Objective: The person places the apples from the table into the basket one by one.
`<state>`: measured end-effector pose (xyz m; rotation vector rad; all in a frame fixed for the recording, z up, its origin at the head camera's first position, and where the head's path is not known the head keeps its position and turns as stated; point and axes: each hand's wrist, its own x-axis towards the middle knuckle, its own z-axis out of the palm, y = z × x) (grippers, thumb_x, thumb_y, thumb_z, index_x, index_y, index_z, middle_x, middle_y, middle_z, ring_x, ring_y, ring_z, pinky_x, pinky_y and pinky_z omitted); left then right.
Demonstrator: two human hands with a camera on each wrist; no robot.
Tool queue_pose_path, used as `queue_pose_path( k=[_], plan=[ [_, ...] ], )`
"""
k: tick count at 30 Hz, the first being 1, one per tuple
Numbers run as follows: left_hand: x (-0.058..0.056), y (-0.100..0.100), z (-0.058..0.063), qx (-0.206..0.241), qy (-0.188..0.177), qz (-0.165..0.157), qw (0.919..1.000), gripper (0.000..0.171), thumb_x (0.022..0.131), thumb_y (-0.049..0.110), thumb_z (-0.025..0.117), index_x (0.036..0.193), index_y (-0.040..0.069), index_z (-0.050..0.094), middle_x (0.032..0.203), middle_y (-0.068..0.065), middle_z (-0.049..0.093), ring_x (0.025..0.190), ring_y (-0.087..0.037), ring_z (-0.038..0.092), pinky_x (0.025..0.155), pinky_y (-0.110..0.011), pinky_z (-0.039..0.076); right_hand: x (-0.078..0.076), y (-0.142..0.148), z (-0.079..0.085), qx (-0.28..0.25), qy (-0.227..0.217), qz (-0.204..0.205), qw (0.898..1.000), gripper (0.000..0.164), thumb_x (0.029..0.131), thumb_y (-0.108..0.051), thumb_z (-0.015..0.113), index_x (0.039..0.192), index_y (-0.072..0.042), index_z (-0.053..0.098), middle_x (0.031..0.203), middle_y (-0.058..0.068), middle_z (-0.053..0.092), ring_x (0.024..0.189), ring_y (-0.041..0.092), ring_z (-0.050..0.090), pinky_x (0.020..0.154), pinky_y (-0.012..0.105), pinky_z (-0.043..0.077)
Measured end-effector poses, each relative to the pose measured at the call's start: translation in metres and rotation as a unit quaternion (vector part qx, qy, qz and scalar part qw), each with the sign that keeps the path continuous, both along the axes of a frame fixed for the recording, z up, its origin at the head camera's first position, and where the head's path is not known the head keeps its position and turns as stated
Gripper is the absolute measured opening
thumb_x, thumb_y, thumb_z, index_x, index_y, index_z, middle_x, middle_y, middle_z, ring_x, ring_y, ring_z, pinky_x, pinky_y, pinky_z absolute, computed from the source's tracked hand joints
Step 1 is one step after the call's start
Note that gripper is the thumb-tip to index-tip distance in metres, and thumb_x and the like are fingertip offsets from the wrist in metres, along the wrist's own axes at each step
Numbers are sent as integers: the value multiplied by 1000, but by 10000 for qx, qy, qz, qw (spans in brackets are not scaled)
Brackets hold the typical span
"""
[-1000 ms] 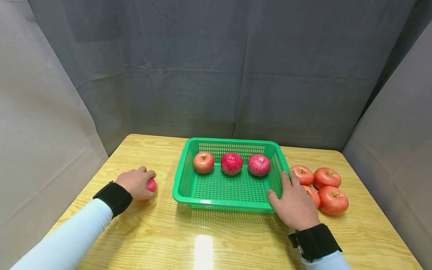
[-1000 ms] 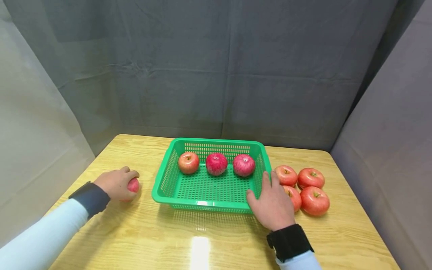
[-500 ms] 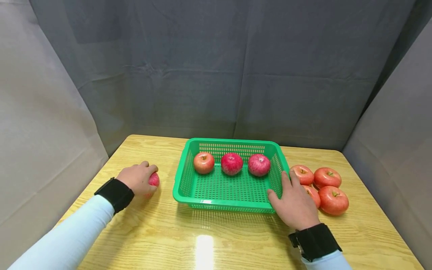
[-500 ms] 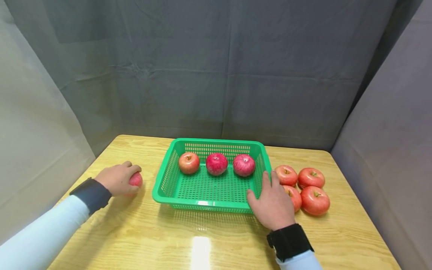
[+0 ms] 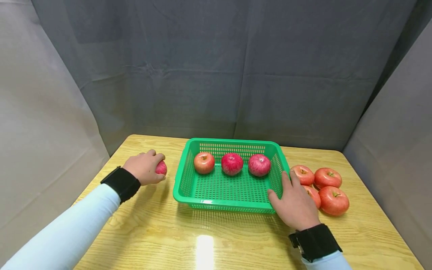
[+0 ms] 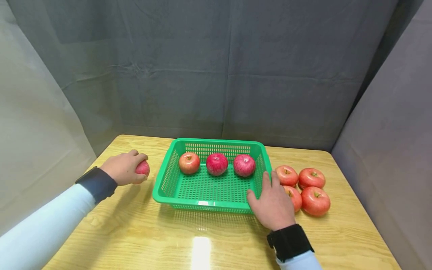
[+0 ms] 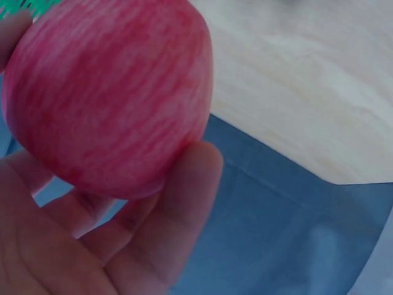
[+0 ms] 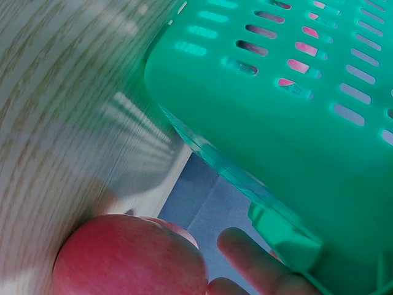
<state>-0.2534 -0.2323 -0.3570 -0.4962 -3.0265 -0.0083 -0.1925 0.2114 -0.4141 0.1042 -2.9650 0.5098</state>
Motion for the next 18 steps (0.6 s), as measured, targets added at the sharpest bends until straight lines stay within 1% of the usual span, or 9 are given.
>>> queue_pose_path(
  k=[7,11,14,18],
  plan=[
    [-6,14,22,-25,292,-157,9994,53,80,38,79,122,9,65,97,-10,59,76,-29,59,62,-45,53,0,1,0,-11,31,-2,10000,83,101,-51,51,155,7,28,159,34,19,128,58,43,93,70,43],
    [-9,25,33,-12,308,-196,9993,49,80,36,77,119,10,66,95,-9,59,74,-28,59,61,-44,52,0,1,0,-10,9,-17,10000,85,101,-54,49,156,7,28,159,34,19,127,58,44,93,70,43],
    [-11,32,39,-29,314,-195,9993,48,80,37,77,119,11,66,96,-8,58,75,-27,59,60,-43,52,0,1,0,-7,3,-16,10000,85,101,-55,47,156,7,28,159,34,19,127,58,44,92,70,44],
    [-13,40,43,-76,352,-249,9990,49,80,38,77,119,12,66,97,-8,58,75,-26,59,59,-42,51,0,0,0,-15,31,-12,10000,85,101,-55,47,156,7,28,159,34,19,127,57,45,92,69,44]
  ],
)
